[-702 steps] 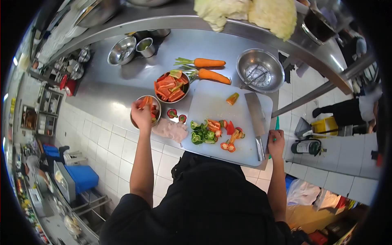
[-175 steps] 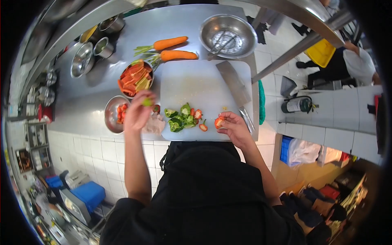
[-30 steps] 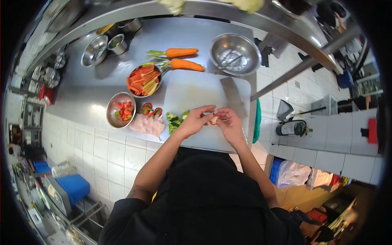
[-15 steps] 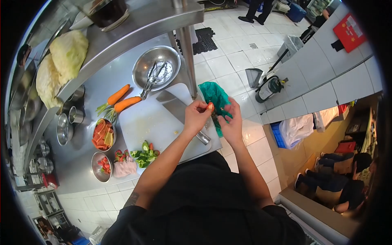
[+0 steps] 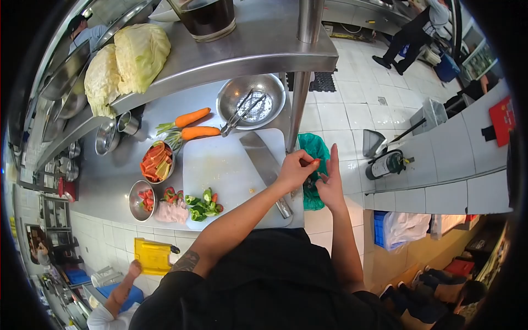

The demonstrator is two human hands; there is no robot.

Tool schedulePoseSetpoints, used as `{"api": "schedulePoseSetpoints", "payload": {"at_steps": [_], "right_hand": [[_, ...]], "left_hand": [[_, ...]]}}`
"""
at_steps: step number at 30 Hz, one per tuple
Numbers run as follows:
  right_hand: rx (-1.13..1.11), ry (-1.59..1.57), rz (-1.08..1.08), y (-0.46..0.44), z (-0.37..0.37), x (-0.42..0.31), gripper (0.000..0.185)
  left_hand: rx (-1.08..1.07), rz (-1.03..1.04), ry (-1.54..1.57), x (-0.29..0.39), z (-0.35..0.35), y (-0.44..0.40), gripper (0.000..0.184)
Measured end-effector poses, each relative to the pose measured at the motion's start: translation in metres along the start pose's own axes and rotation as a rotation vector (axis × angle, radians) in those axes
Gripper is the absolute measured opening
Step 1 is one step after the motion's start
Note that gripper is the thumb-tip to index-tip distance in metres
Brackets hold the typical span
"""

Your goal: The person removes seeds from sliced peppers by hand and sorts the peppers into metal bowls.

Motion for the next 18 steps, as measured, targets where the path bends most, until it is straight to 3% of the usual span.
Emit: {"api": "schedulePoseSetpoints", "payload": {"at_steps": [2, 4, 8, 10, 13, 14, 15, 16, 17, 18], "right_hand": [[0.079, 0.090, -0.009, -0.008, -0.006, 0.001, 0.079], [-0.180, -0.381, 0.066, -0.016, -0.012, 0.012, 0.060], [-0.293, -0.403, 0.063, -0.023, -0.015, 0.032, 0.038], [-0.210, -0.408, 0.119, -0.023, -0.013, 0.043, 0.021], [-0.168, -0.697, 0.228, -0.026, -0.017, 0.078, 0.020], [-0.106, -0.507, 0.266, -0.024, -0.017, 0.074, 0.024], [-0.139, -0.510, 0.264, -0.022, -0.016, 0.065, 0.024], [-0.079, -0.010, 0.035, -0.023, -0.019, 0.051, 0.025], [-0.003, 0.489, -0.199, -0.021, -0.021, 0.042, 0.026], [-0.056, 0.474, -0.149, -0.022, -0.023, 0.042, 0.032]], "left_hand": [[-0.065, -0.097, 0.149, 0.003, -0.004, -0.003, 0.014], [-0.116, -0.296, 0.513, -0.005, -0.010, -0.003, 0.018], [-0.126, -0.345, 0.550, -0.011, -0.017, -0.004, 0.017], [-0.107, -0.419, 0.752, -0.014, -0.019, 0.000, 0.016], [-0.162, -0.388, 1.111, -0.024, -0.035, 0.006, 0.014], [-0.129, -0.374, 1.051, -0.018, -0.041, 0.009, 0.013], [-0.109, -0.371, 0.996, -0.013, -0.044, 0.012, 0.012], [-0.095, -0.355, 1.000, -0.014, -0.048, 0.013, 0.012], [-0.045, -0.300, 0.702, -0.015, -0.051, 0.015, 0.010], [0.001, -0.242, 0.405, -0.013, -0.051, 0.017, 0.009]]}}
Point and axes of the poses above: each hand's wrist, its own y-axis away from the middle knuckle, its own z-axis out of the palm, x = y × z, the point moved 2 cm from there along -y, towards the middle knuckle, and after that the axes turned 15 degrees about y, right-handed, at the moved point
